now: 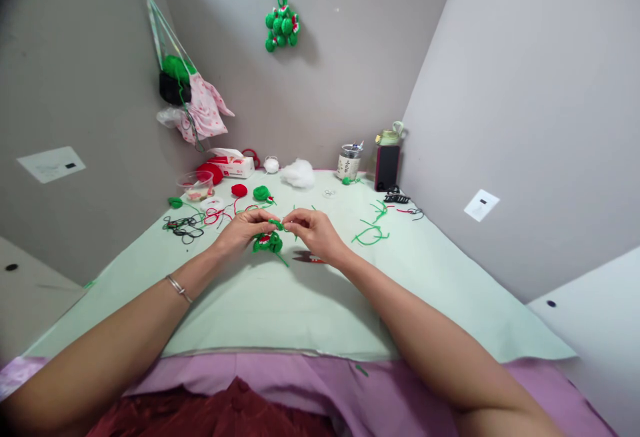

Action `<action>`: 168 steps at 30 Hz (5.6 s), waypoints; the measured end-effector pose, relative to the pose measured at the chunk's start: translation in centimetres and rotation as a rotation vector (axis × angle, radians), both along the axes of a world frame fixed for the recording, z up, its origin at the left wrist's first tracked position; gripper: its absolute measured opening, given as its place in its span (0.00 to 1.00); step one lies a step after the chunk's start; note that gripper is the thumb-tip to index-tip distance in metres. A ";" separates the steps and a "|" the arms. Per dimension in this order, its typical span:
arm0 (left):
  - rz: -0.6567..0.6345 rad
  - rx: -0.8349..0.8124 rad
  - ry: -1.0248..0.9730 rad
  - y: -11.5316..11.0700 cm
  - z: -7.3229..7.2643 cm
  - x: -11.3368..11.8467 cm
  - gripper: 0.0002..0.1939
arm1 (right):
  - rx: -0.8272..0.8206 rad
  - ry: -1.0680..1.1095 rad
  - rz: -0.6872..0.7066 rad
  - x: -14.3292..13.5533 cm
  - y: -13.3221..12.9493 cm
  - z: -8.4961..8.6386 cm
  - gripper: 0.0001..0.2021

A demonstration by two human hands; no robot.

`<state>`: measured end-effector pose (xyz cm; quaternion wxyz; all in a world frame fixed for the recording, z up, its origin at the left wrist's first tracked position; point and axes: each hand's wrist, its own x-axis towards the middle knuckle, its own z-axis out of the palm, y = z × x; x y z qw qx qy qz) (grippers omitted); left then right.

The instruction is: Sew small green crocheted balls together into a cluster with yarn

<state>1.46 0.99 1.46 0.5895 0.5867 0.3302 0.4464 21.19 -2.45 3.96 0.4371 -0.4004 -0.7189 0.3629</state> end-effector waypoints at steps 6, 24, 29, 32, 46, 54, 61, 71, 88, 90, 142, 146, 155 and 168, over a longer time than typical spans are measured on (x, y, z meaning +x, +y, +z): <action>-0.026 0.007 -0.020 0.1 0.0 0.1 0.12 | 0.042 -0.001 0.066 0.5 0.3 0.4 0.08; -0.023 -0.092 -0.045 -1.2 0.8 0.8 0.16 | -0.058 0.011 0.016 0.1 0.8 -0.7 0.09; 0.033 -0.162 -0.096 -1.3 0.8 1.0 0.17 | -0.064 0.015 0.150 0.0 0.8 -1.1 0.12; 0.036 -0.124 -0.105 -1.2 0.6 1.1 0.17 | -0.009 0.050 0.135 -0.3 0.7 -1.3 0.15; -0.166 -0.191 0.051 -1.4 0.6 0.9 0.14 | -0.181 0.053 0.057 0.5 0.6 0.2 0.13; -0.213 -0.219 0.088 -0.9 0.1 1.1 0.15 | -0.248 0.363 -0.170 0.5 2.1 -0.3 0.07; -0.234 -0.228 0.104 -1.2 0.5 0.8 0.16 | -0.360 0.219 0.090 0.9 1.2 -0.1 0.14; -0.307 -0.228 0.116 -1.3 0.4 1.0 0.16 | -0.464 0.549 -0.222 3.2 4.2 -1.1 0.11; -0.229 -0.212 0.094 -0.5 -0.1 0.0 0.16 | -0.043 -0.134 0.143 2.0 1.4 0.2 0.17; -0.237 -0.213 0.107 -0.5 -0.1 0.0 0.16 | 0.036 -0.175 0.109 1.7 0.9 0.2 0.12; -0.265 -0.067 0.124 -1.2 0.4 0.3 0.19 | -0.196 -0.362 0.357 2.2 0.3 1.5 0.26; -0.308 -0.076 0.101 -1.1 0.2 0.2 0.19 | -0.199 -0.342 0.368 2.1 0.4 1.2 0.26; -0.302 -0.111 0.122 -0.7 0.1 0.2 0.18 | -0.200 -0.318 0.362 2.0 0.0 1.8 0.26; 0.017 0.276 0.420 0.3 0.2 -1.0 0.11 | 0.096 -0.862 -0.059 2.3 1.5 -0.5 0.13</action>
